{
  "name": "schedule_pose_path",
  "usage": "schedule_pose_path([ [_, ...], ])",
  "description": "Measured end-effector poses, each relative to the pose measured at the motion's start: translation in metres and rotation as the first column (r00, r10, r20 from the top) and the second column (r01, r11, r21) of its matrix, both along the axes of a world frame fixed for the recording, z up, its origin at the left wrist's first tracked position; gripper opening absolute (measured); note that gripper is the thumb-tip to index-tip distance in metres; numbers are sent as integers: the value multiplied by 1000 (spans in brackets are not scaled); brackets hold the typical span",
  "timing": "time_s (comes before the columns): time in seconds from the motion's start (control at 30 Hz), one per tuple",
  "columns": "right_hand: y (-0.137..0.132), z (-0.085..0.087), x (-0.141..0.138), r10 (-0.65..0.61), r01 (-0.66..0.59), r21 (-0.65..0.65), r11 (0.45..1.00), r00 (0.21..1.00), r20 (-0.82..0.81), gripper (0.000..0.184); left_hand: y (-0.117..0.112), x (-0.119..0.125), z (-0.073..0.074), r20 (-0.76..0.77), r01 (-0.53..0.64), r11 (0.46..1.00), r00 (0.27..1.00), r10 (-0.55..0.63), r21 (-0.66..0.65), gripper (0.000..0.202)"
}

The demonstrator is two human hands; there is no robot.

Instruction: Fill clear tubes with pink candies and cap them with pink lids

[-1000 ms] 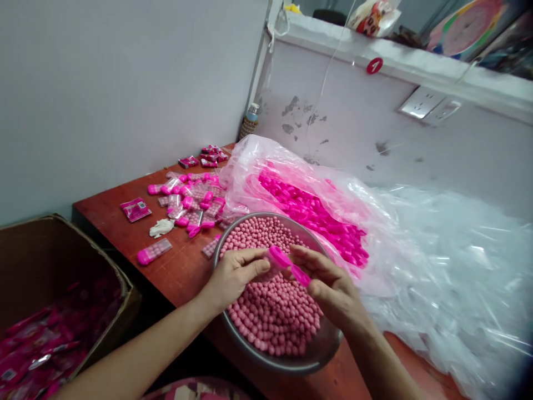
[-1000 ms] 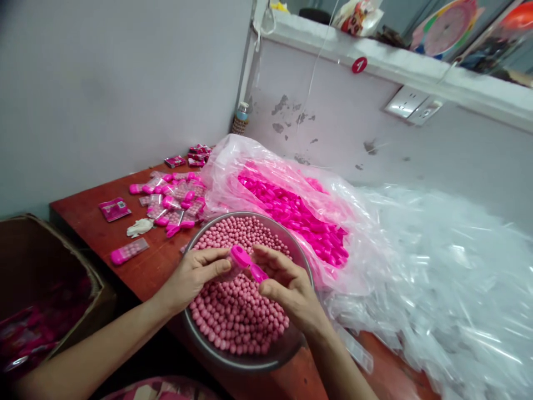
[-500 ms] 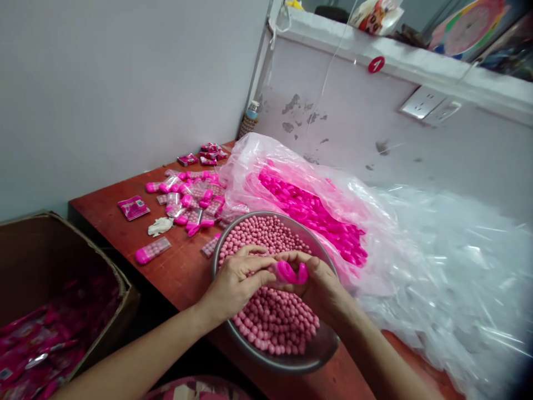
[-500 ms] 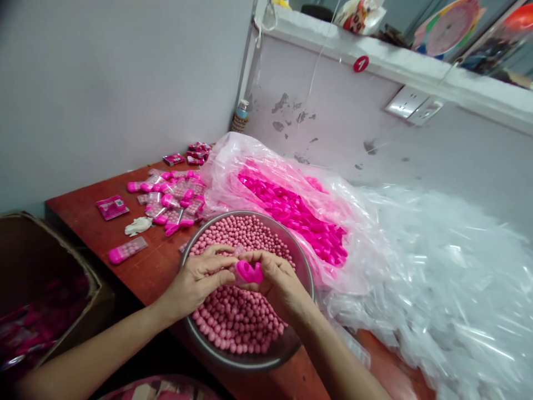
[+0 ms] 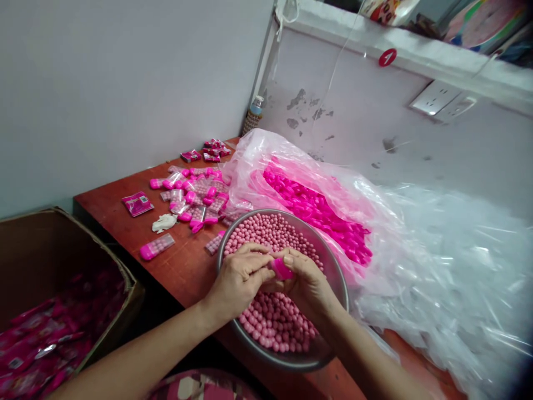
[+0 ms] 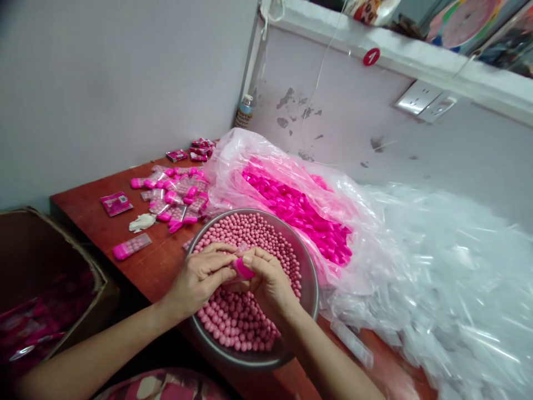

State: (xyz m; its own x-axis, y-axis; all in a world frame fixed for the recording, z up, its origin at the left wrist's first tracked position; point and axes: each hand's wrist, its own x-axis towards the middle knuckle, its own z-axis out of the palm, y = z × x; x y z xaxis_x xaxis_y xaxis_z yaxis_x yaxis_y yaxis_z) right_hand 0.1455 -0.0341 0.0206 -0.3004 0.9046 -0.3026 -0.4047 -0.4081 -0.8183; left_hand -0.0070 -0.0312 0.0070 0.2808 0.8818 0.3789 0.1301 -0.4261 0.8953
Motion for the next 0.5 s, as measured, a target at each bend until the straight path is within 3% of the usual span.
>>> schedule_pose_path([
  [0.17,-1,-2,-3,3,-4,39,999,1000,23,15,-2,2,1,16,-36,999,999,37,-41,18],
  [0.3,11,6,11,64,-77,89,993,989,134,39,7,3,4,78,-11,995,997,18,-98,21],
  [0.4,27,11,34,-10,-26,137,990,967,255,47,37,-8,17,114,-46,992,992,60,-118,28],
  [0.5,41,9,59,-133,20,238,971,874,468,35,90,-29,38,124,-234,968,962,245,-92,40],
])
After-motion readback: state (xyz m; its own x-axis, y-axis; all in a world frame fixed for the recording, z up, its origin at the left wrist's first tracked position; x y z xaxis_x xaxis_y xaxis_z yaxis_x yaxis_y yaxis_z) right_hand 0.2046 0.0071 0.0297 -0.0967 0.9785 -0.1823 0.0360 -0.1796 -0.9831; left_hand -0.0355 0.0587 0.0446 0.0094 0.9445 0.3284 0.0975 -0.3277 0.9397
